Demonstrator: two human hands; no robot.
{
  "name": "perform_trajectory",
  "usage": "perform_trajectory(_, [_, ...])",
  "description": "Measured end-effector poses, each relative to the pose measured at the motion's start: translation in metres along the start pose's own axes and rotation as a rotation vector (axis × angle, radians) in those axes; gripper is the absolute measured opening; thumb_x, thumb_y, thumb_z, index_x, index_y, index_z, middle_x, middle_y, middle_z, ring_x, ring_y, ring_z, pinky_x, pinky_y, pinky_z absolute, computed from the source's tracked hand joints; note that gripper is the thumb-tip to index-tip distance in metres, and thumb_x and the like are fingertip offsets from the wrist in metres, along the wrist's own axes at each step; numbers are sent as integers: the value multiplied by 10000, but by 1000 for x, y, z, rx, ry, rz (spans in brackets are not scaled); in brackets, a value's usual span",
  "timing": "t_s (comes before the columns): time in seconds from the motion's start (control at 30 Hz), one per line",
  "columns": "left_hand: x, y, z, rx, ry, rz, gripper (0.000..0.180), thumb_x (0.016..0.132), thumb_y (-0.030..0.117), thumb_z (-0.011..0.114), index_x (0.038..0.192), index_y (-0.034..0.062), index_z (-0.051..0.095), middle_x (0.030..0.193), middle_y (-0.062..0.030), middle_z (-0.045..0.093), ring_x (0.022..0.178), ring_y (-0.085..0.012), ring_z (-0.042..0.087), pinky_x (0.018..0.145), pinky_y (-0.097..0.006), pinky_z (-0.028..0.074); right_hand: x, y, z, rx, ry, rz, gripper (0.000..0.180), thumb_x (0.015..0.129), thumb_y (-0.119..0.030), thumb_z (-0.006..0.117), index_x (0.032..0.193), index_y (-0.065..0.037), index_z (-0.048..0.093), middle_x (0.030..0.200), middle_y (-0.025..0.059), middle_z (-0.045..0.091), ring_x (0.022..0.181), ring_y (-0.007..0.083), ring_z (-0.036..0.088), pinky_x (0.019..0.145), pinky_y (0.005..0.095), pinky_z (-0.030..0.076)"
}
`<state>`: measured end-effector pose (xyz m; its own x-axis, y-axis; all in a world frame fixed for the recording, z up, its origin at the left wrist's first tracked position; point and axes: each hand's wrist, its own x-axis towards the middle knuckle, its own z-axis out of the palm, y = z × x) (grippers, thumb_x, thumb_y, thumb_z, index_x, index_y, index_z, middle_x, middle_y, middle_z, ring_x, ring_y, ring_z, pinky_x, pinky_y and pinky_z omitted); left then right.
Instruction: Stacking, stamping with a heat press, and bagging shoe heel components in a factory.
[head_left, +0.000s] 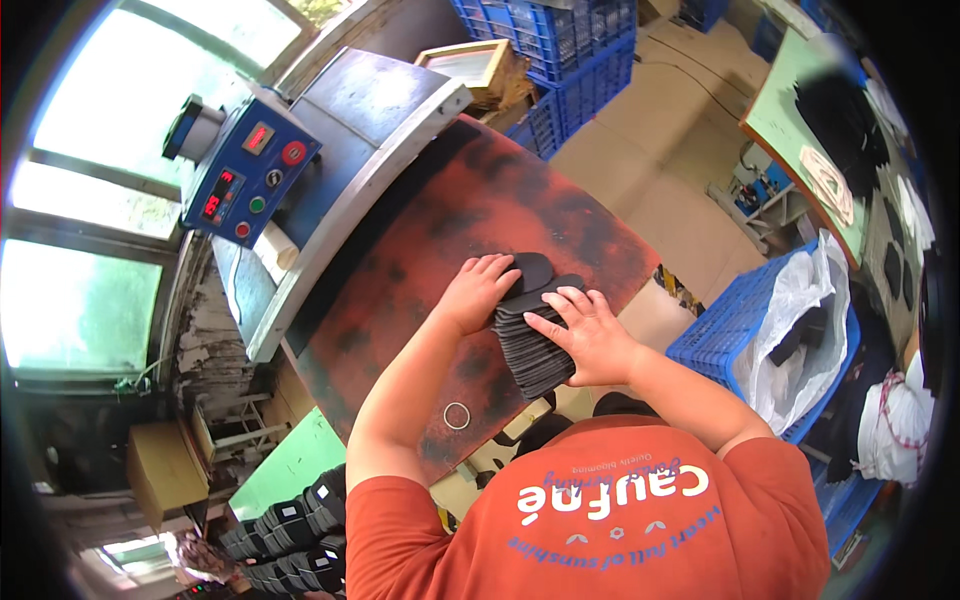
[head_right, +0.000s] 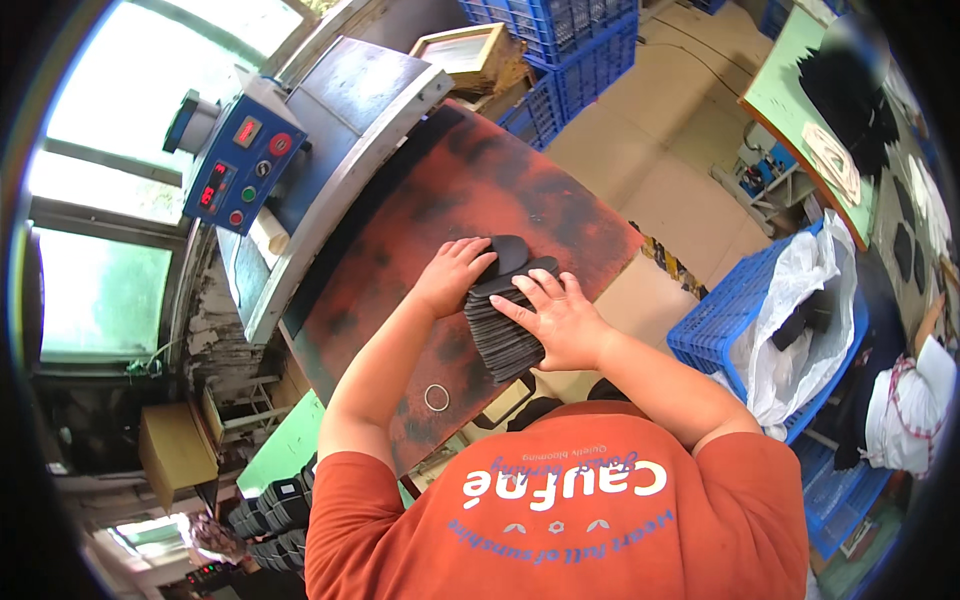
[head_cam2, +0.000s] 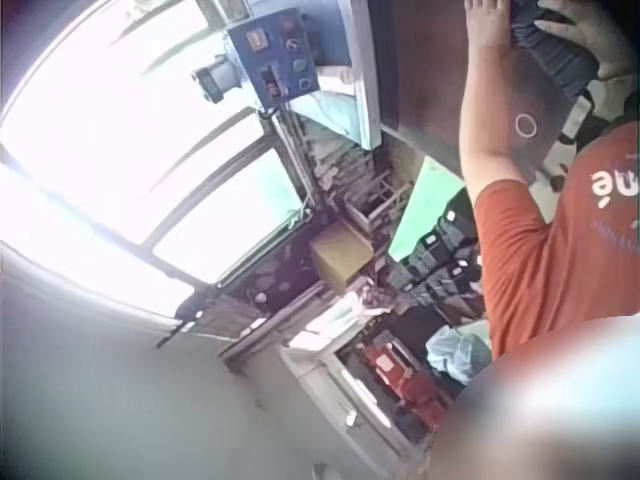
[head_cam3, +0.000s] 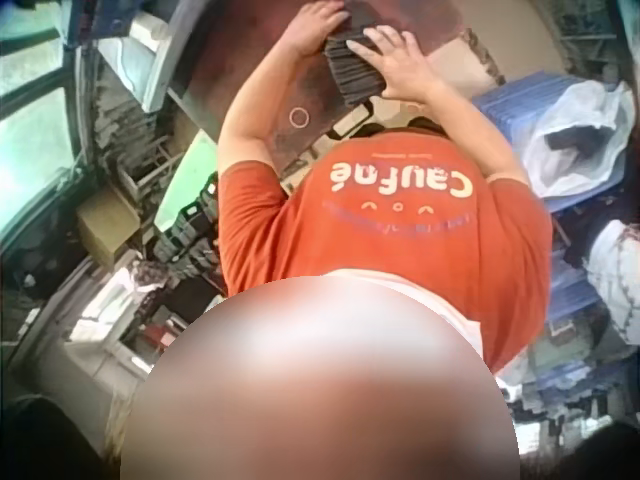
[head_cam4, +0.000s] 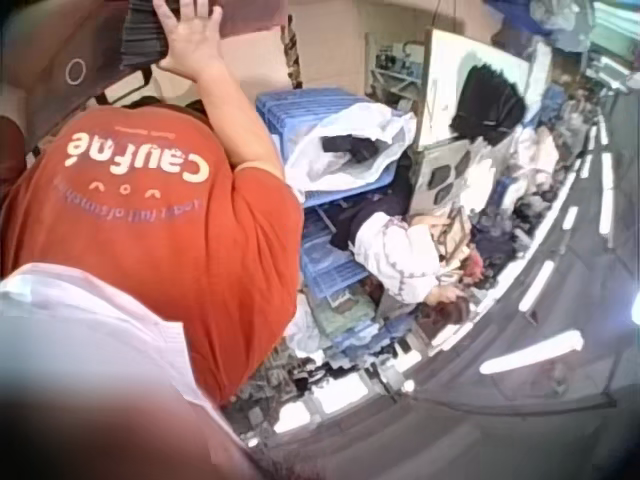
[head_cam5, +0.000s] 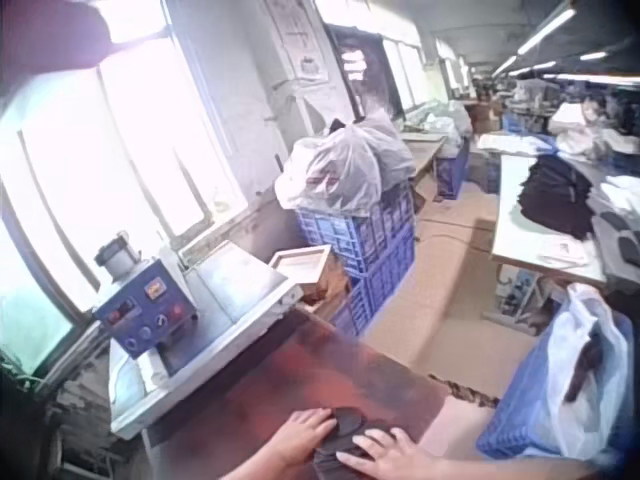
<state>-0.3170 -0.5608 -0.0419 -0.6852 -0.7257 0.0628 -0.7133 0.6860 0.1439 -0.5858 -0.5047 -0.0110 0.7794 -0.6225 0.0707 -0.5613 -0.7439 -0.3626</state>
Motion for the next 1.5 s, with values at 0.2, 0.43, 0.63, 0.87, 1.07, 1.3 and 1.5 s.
perform_trajectory(0.2, [4, -20, -4, -28, 200, -322, 279, 772, 70, 589, 1045, 86, 641, 1091, -101, 658, 1020, -312, 626, 865, -446, 500, 4, -2, -8, -19, 4, -34, 1006, 597, -396, 823, 1488, -233, 384, 1446, 181, 376, 1341, 371, 337, 1052, 545, 300])
perform_trajectory(0.43, [-19, -6, -65, -162, 78, -846, 191, 806, 70, 582, 990, 46, 628, 977, -188, 675, 936, -375, 650, 792, -484, 510, 36, -8, -16, -15, -108, -71, 1073, 630, -397, 829, 1532, -209, 281, 1532, 203, 267, 1408, 391, 266, 1085, 582, 273])
perform_trajectory(0.63, [-29, 13, -59, -809, -136, -720, 447, 762, -2, 650, 1207, 41, 636, 961, -162, 717, 933, -250, 688, 819, -361, 531, 51, 6, -27, 24, -141, -52, 1215, 530, -444, 883, 1544, -212, 256, 1609, 213, 55, 1485, 434, 18, 1147, 629, 165])
perform_trajectory(0.87, [-48, 31, 6, -1446, 678, -826, 265, 964, 233, 573, 1035, 3, 685, 1054, -105, 691, 978, -163, 620, 875, -303, 493, 56, 18, -22, 316, -245, -175, 1236, 500, -354, 912, 1539, -213, 257, 1600, 242, 23, 1466, 498, -7, 1176, 579, 194])
perform_trajectory(1.07, [-25, 51, 28, -1489, 839, -581, 392, 1017, 359, 516, 967, 2, 671, 1013, -82, 684, 965, -162, 611, 897, -309, 478, 64, 10, -30, 12, -252, -194, 1188, 522, -430, 888, 1527, -190, 301, 1568, 267, 155, 1478, 465, 31, 1173, 620, 83])
perform_trajectory(1.3, [-41, 77, 30, -1721, 1192, -502, 683, 987, 519, 494, 1440, 16, 409, 1294, -146, 576, 1163, -209, 571, 1014, -336, 440, 72, 5, -23, 21, -168, -94, 1147, 582, -481, 828, 1541, -214, 258, 1475, 261, 287, 1420, 444, 206, 1166, 631, 49])
perform_trajectory(1.5, [-30, 85, 36, -1626, 909, -515, 1096, 831, 713, 586, 1577, 107, 60, 1419, -191, 477, 1273, -263, 509, 1041, -373, 434, 76, -3, -25, -120, -303, -113, 1284, 523, -587, 853, 1565, -225, 195, 1580, 287, 93, 1472, 469, 47, 1151, 655, -7])
